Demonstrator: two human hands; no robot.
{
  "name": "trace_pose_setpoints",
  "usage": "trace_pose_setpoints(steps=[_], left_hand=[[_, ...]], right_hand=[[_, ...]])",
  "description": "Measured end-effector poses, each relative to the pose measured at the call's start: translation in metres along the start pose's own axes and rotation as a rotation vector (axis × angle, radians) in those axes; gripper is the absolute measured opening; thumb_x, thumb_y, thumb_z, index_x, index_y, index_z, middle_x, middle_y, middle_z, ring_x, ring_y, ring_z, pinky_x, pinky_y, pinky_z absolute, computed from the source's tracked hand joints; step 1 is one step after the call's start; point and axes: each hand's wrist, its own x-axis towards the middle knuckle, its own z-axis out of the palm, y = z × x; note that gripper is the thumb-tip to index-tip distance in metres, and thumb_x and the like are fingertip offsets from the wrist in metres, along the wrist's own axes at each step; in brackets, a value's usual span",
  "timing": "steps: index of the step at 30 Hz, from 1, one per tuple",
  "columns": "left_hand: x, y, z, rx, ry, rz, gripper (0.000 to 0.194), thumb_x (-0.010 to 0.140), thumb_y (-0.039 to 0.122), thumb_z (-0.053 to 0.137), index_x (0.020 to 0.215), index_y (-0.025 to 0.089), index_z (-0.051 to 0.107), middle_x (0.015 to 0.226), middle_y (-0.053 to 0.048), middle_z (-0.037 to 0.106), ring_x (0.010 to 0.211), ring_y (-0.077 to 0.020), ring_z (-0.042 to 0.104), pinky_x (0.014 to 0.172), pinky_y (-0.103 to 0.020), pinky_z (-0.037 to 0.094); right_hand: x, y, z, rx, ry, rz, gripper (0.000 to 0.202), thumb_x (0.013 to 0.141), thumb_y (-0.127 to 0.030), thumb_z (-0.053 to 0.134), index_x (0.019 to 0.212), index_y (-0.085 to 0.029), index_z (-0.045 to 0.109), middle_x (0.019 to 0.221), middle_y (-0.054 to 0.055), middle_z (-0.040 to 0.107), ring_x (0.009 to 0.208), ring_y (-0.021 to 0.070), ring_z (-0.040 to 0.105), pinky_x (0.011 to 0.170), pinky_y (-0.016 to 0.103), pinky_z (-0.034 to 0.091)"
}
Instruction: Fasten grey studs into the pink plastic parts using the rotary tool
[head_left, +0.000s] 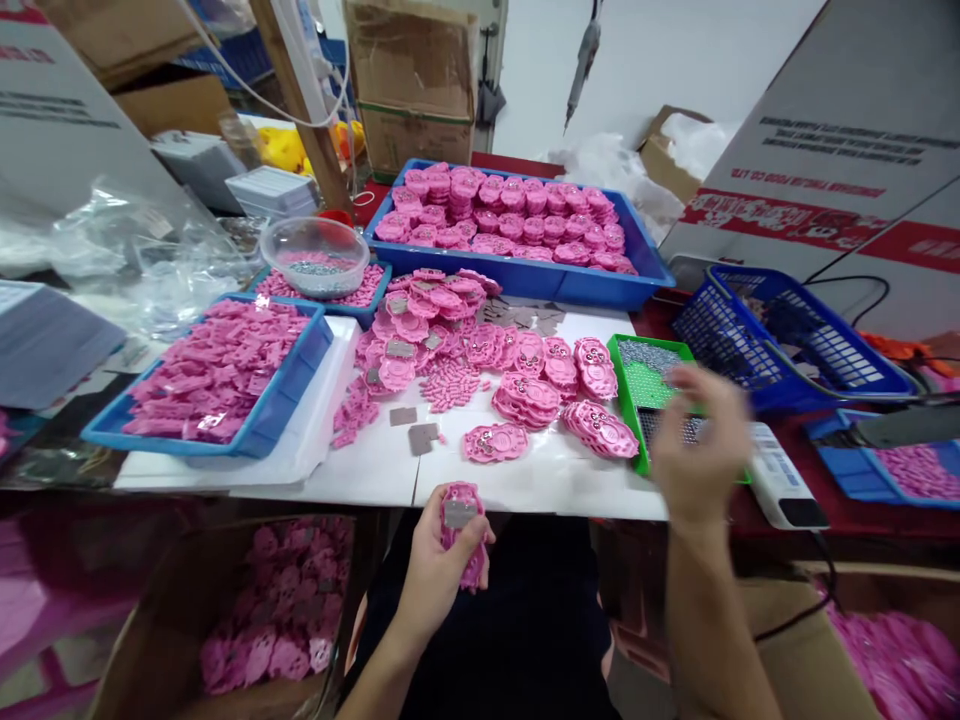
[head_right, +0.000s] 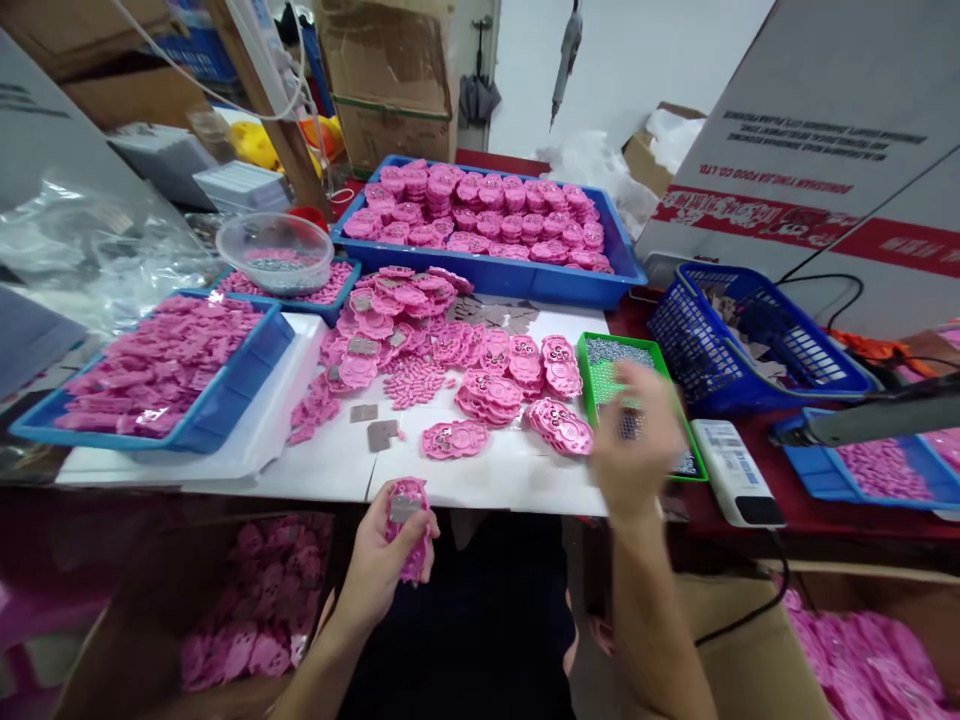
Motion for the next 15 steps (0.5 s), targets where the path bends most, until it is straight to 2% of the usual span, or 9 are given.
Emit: trace_pose_setpoints(steps=[2,3,4,6,8,10,12,15], left_hand=[[0.001,-0.004,0.0,-0.017,-0.022,0.005,0.054,0.087,0.064,0.074,0.114,0.021,0.053,0.075,0.004,0.067,0.037,-0.0092,0.054,0.034,-0.019,0.039],[0.0,-0.005,0.0,-0.019,-0.022,0.005,0.054,0.088,0.066,0.072,0.113,0.021,0.054,0.075,0.004,0.067,0.037,-0.009,0.054,0.034,-0.02,0.04],[-0.002,-0.006,0.001,-0.018,-0.014,0.006,0.055,0.088,0.066,0.072,0.113,0.02,0.055,0.075,0.003,0.067,0.038,-0.0087,0.053,0.035,-0.02,0.041],[-0.009,-0.006,0.002,-0.01,0.03,0.013,0.055,0.087,0.065,0.074,0.113,0.02,0.057,0.077,0.002,0.069,0.039,-0.0084,0.053,0.035,-0.02,0.042],[-0.018,-0.004,0.002,0.0,0.089,0.029,0.053,0.086,0.063,0.076,0.113,0.021,0.059,0.079,0.002,0.071,0.04,-0.0085,0.054,0.035,-0.02,0.042],[-0.025,-0.003,0.001,0.013,0.139,0.038,0.049,0.087,0.06,0.076,0.113,0.022,0.06,0.081,0.002,0.072,0.041,-0.0092,0.057,0.036,-0.02,0.043],[-0.03,-0.003,-0.003,0.039,0.157,0.035,0.048,0.086,0.06,0.077,0.111,0.022,0.062,0.081,0.002,0.073,0.044,-0.0106,0.06,0.038,-0.021,0.046],[-0.031,-0.007,-0.007,0.073,0.144,0.021,0.047,0.086,0.06,0.078,0.109,0.021,0.062,0.083,0.001,0.074,0.047,-0.012,0.063,0.041,-0.022,0.05]], right_hand=[[-0.005,-0.037,0.049,0.069,-0.309,-0.215,0.045,0.089,-0.009,0.058,0.126,-0.033,0.068,0.114,0.003,0.074,0.105,0.022,0.07,0.092,0.044,0.064],[-0.007,-0.052,0.071,0.071,-0.443,-0.275,0.039,0.091,-0.007,0.056,0.12,-0.028,0.07,0.113,0.005,0.075,0.105,0.0218,0.069,0.091,0.041,0.063],[-0.007,-0.064,0.093,0.01,-0.658,-0.34,0.037,0.092,-0.004,0.052,0.119,-0.02,0.07,0.114,0.01,0.074,0.106,0.0235,0.067,0.092,0.041,0.06],[-0.007,-0.08,0.129,-0.187,-0.978,-0.365,0.028,0.09,-0.002,0.052,0.109,-0.011,0.071,0.111,0.015,0.072,0.102,0.0262,0.065,0.089,0.042,0.057],[-0.007,-0.088,0.155,-0.241,-1.052,-0.356,0.024,0.093,-0.005,0.053,0.105,-0.012,0.072,0.111,0.015,0.072,0.102,0.0265,0.065,0.085,0.039,0.056],[-0.008,-0.091,0.172,-0.299,-1.078,-0.328,0.02,0.095,-0.011,0.057,0.107,-0.011,0.073,0.116,0.017,0.072,0.104,0.0284,0.066,0.082,0.038,0.056],[-0.011,-0.092,0.18,-0.336,-1.087,-0.317,0.021,0.097,-0.015,0.058,0.11,-0.012,0.073,0.117,0.018,0.072,0.106,0.029,0.067,0.082,0.037,0.056],[-0.014,-0.092,0.181,-0.361,-1.079,-0.315,0.024,0.099,-0.015,0.054,0.114,-0.011,0.072,0.119,0.019,0.071,0.105,0.029,0.069,0.083,0.039,0.055]])
